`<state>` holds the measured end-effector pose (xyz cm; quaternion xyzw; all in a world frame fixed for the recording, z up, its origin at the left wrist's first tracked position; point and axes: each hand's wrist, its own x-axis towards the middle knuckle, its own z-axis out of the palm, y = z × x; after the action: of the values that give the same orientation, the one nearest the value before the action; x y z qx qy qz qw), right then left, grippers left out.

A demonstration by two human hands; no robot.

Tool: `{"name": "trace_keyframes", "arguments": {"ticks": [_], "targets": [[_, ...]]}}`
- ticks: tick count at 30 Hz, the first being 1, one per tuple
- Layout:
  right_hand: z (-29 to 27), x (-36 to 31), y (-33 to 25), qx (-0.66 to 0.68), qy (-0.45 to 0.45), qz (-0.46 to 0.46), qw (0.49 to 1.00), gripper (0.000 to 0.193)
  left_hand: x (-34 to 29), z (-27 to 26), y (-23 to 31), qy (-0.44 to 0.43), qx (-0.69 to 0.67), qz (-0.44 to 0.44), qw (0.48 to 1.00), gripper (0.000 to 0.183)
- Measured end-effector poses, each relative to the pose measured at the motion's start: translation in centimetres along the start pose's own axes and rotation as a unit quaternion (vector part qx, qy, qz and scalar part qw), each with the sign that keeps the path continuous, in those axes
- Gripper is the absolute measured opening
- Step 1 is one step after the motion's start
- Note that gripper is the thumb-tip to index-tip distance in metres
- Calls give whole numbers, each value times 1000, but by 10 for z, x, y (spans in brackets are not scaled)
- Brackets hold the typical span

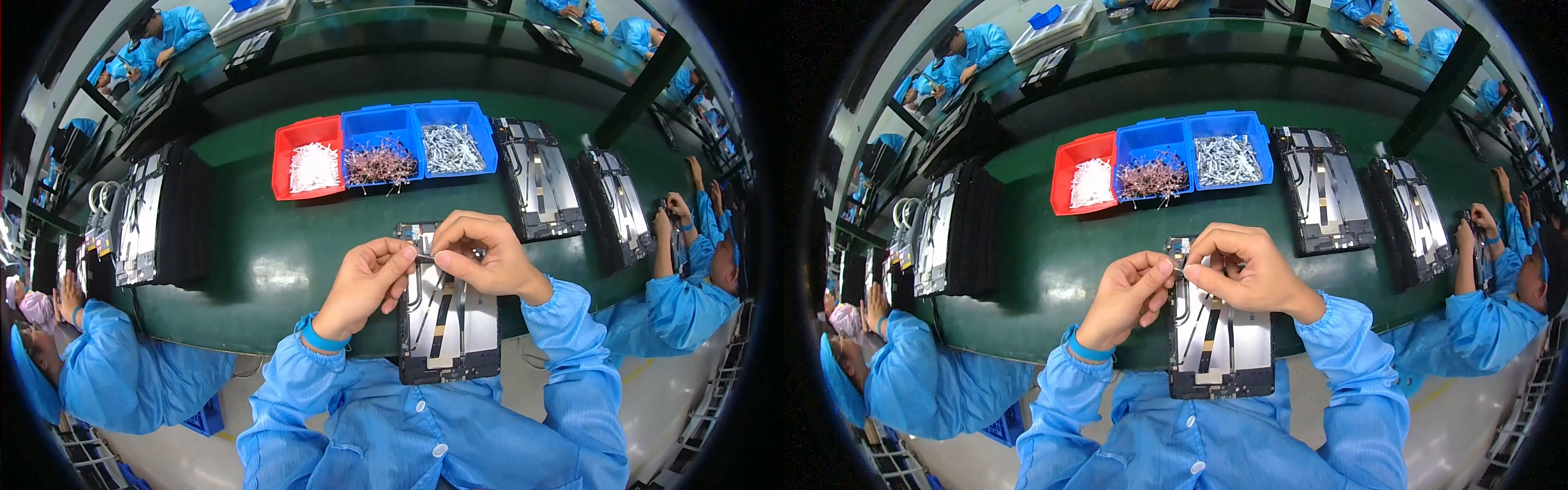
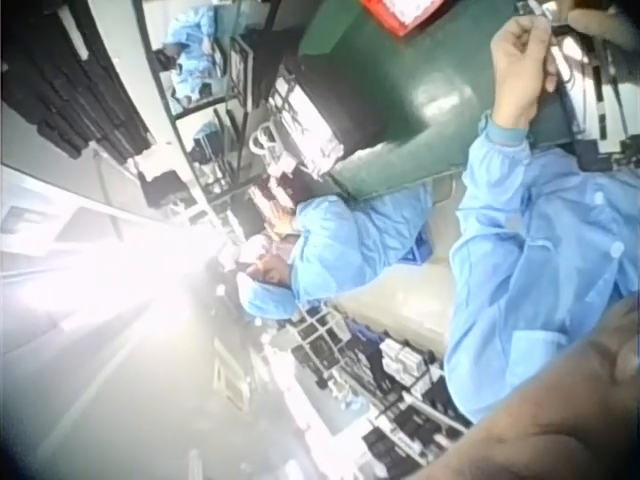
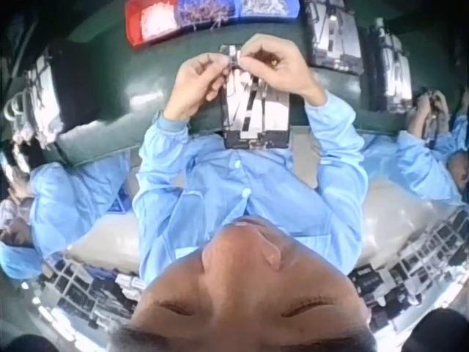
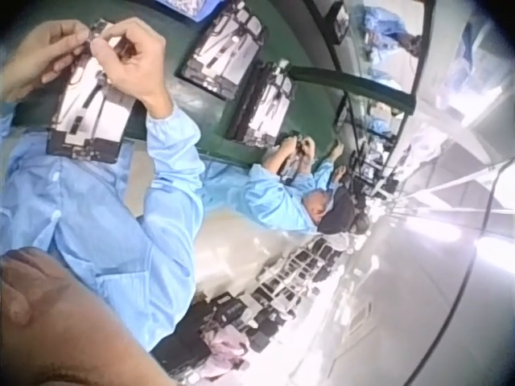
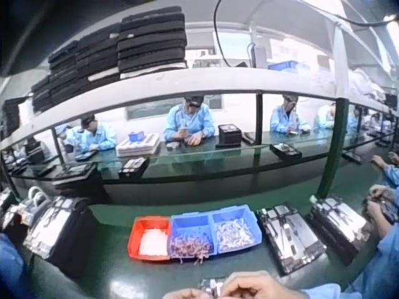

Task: The person assembles electronic tablets by taking components from bins, attaching wires and adhesive strips to each tablet chassis by hand, and stacking the completed devices onto the table.

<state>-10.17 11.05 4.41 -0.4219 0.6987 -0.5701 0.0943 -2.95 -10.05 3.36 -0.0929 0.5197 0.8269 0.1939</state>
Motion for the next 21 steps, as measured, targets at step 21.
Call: {"name": "trace_keyframes", "arguments": {"ticks": [21], "targets": [[15,-4,9,141,232,5,962,7,53,-56,36,366,327,477,729,24]]}}
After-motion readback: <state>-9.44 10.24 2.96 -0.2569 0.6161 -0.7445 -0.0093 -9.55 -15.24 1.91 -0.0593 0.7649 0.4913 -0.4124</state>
